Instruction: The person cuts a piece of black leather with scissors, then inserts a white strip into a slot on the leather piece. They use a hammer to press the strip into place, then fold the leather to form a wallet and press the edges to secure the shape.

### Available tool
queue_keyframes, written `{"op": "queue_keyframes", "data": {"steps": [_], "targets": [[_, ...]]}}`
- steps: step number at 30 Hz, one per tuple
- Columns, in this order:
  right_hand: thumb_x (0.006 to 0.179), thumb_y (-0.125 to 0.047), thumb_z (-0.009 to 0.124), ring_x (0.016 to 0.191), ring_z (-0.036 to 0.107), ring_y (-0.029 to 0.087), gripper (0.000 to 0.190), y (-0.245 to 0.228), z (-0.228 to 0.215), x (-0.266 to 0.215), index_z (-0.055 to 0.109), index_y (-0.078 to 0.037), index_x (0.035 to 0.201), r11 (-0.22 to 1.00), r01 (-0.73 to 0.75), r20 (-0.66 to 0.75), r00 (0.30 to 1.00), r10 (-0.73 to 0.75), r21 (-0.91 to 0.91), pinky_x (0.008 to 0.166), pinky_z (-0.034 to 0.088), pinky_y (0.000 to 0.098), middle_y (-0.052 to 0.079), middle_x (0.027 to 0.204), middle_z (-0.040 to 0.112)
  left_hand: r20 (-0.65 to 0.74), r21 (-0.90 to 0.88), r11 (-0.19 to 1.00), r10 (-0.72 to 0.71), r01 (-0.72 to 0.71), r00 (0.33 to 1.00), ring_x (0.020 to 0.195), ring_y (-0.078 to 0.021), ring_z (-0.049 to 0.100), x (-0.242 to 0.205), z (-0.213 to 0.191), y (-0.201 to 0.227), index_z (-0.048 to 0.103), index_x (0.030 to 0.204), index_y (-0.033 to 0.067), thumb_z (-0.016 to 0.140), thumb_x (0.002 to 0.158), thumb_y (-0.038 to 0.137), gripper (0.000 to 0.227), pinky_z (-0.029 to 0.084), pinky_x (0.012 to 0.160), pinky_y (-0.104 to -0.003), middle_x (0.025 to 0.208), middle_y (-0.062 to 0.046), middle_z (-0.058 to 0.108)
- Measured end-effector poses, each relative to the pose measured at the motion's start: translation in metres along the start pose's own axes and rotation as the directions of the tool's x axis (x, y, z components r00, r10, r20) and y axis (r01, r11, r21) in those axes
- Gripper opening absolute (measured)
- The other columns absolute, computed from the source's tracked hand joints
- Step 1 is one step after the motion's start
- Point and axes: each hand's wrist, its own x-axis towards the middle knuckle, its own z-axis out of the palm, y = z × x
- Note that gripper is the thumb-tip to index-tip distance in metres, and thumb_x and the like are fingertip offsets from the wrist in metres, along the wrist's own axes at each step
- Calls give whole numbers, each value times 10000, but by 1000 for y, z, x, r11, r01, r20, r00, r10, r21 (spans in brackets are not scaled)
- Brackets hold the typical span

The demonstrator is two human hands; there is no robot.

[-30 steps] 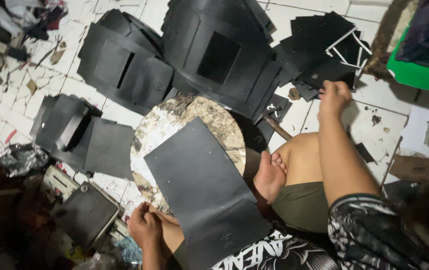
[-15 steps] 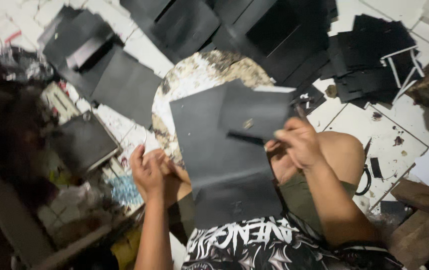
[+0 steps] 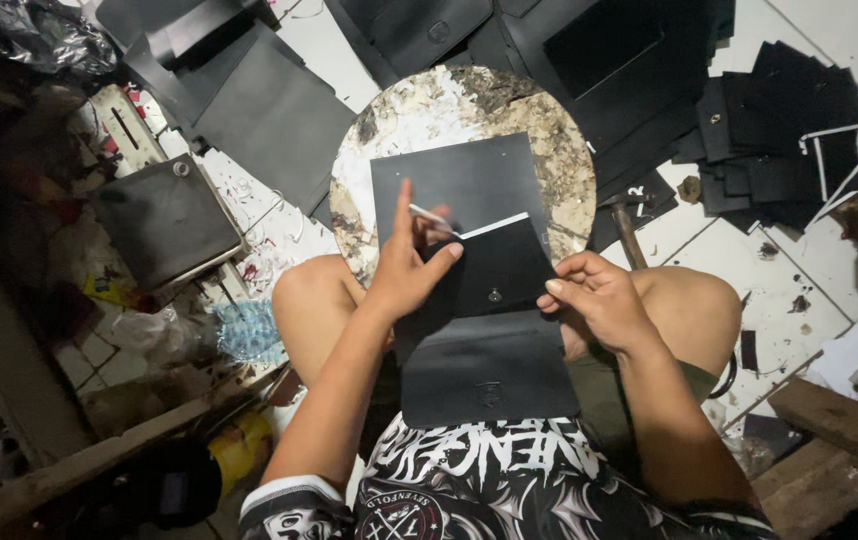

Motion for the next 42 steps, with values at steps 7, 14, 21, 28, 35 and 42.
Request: {"op": "queue_keyframes", "data": {"steps": [7,14,21,28,35,42], "targets": [[913,-49,739,609,729,167,276,9,-30,0,624,42,1147,996,-77,16,997,77,-34,490,627,266,161,796,711,93,-257,964,-39,62,995,820,-122,703,7,10,-24,479,1529,85,754,881,-8,710,612,784,-275,990,-113,736],[962,-125,788,659,534,22,96,-30,12,7,744,-47,997,935,199,-156,955,-252,-295,578,471,167,12,684,631,36,-10,993,117,-116,993,985,-201,733,-10,21,37,746,1225,155,833,850,150,385,569,904,-340,1018,-68,763],[961,-16,757,772,576,75,73,-60,29,-6,764,23,1023,802,420,-122,851,-510,-425,721,537,281,82,773,715,-211,87,968,250,-237,945,1016,-257,729,-15,21,67,807,1052,136,712,993,196,127,548,945,-368,1000,-80,746],[921,54,759,712,622,141,43,-71,32,-9,754,63,963,724,539,-57,784,-618,-431,694,553,334,140,744,703,-264,3,983,180,-186,948,962,-253,730,-10,23,63,779,956,121,805,926,280,164,543,890,-369,977,-83,754],[956,42,711,735,590,105,54,-62,24,-14,732,57,1004,805,501,-129,818,-560,-319,688,536,300,110,752,674,-331,-58,983,144,-173,933,886,-192,721,-10,24,56,758,876,88,828,889,161,102,549,808,-303,934,-80,748],[1009,-37,647,739,695,134,62,-46,13,-8,665,17,1034,928,370,-326,883,-337,40,741,612,298,95,781,682,-296,-51,977,183,-207,937,1170,-317,657,-21,26,80,759,914,73,791,913,161,94,482,995,-429,1268,-182,681]]}}
